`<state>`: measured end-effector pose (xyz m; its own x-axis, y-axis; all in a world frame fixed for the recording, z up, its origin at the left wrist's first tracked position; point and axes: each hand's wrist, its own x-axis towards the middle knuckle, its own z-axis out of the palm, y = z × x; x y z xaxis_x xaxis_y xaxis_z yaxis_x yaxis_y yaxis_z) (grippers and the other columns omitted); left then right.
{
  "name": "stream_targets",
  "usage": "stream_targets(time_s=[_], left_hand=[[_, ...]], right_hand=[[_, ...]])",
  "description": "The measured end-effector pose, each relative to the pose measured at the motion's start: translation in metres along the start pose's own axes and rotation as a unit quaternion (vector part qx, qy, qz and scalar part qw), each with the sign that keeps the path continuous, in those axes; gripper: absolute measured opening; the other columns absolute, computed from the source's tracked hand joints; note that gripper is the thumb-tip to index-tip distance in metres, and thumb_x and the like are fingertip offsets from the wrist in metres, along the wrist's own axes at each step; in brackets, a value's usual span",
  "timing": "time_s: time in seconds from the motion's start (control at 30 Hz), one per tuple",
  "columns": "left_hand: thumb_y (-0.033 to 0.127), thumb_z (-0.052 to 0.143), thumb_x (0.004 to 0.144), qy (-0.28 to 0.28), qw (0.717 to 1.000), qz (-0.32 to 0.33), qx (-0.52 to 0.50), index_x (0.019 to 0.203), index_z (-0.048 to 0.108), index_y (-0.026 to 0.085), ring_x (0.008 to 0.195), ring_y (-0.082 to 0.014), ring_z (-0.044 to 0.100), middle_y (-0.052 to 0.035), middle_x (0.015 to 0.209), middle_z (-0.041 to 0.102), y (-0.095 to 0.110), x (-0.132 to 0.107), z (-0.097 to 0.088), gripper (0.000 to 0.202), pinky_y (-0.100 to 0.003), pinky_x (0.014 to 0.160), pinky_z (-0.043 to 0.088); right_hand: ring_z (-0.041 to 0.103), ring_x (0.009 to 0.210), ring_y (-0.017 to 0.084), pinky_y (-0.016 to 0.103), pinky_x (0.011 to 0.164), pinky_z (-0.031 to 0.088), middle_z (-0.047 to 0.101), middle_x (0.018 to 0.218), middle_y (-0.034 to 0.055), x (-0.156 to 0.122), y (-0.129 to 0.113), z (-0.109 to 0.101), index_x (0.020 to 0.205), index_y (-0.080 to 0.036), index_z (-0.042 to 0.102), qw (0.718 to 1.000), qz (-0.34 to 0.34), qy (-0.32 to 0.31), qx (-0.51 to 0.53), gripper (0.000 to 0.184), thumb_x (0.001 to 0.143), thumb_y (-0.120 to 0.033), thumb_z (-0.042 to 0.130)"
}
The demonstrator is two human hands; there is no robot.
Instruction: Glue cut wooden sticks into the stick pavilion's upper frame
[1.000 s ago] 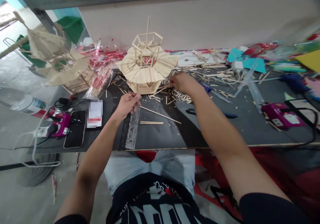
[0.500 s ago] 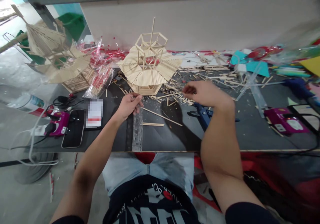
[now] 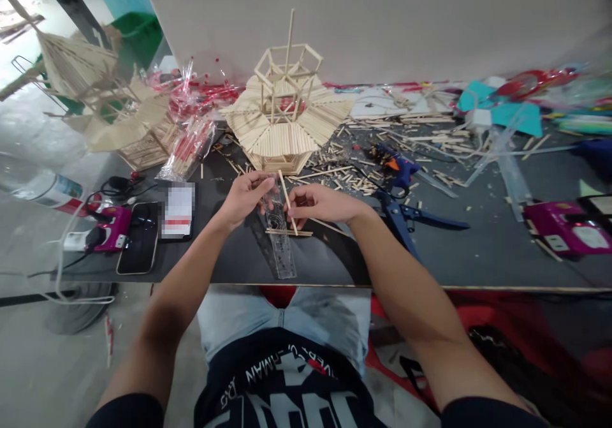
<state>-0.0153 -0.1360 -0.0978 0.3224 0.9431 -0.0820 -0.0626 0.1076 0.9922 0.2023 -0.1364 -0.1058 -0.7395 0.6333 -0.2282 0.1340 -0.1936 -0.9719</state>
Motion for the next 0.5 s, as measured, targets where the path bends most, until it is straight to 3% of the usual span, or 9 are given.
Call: stream_targets(time_s=[0.33,0.5], left_hand=[[0.043,0.073,0.084,0.014,0.999,0.021,0.028,0.102,0.070,0.011,0.049,-0.0059,0.061,-0.0113,0.099,0.077,-0.001,0.000,-0.001,0.037,-0.017,0.038,0.043],[0.047,0.072,0.085,0.028,0.998,0.031,0.036,0.098,0.069,0.011,0.046,-0.0051,0.058,-0.0118,0.095,0.079,-0.002,0.000,0.000,0.038,-0.018,0.040,0.043]], right_hand=[[0.070,0.065,0.013,0.030,0.069,0.061,0.069,0.072,-0.0017,0.004,-0.003,0.015,0.083,-0.018,0.062,1.000,-0.019,0.007,-0.006,0.035,0.086,-0.050,0.074],[0.070,0.066,0.013,0.031,0.070,0.061,0.070,0.074,-0.0014,0.007,0.000,0.017,0.084,-0.018,0.063,0.999,-0.033,-0.009,-0.002,0.038,0.085,-0.054,0.074]])
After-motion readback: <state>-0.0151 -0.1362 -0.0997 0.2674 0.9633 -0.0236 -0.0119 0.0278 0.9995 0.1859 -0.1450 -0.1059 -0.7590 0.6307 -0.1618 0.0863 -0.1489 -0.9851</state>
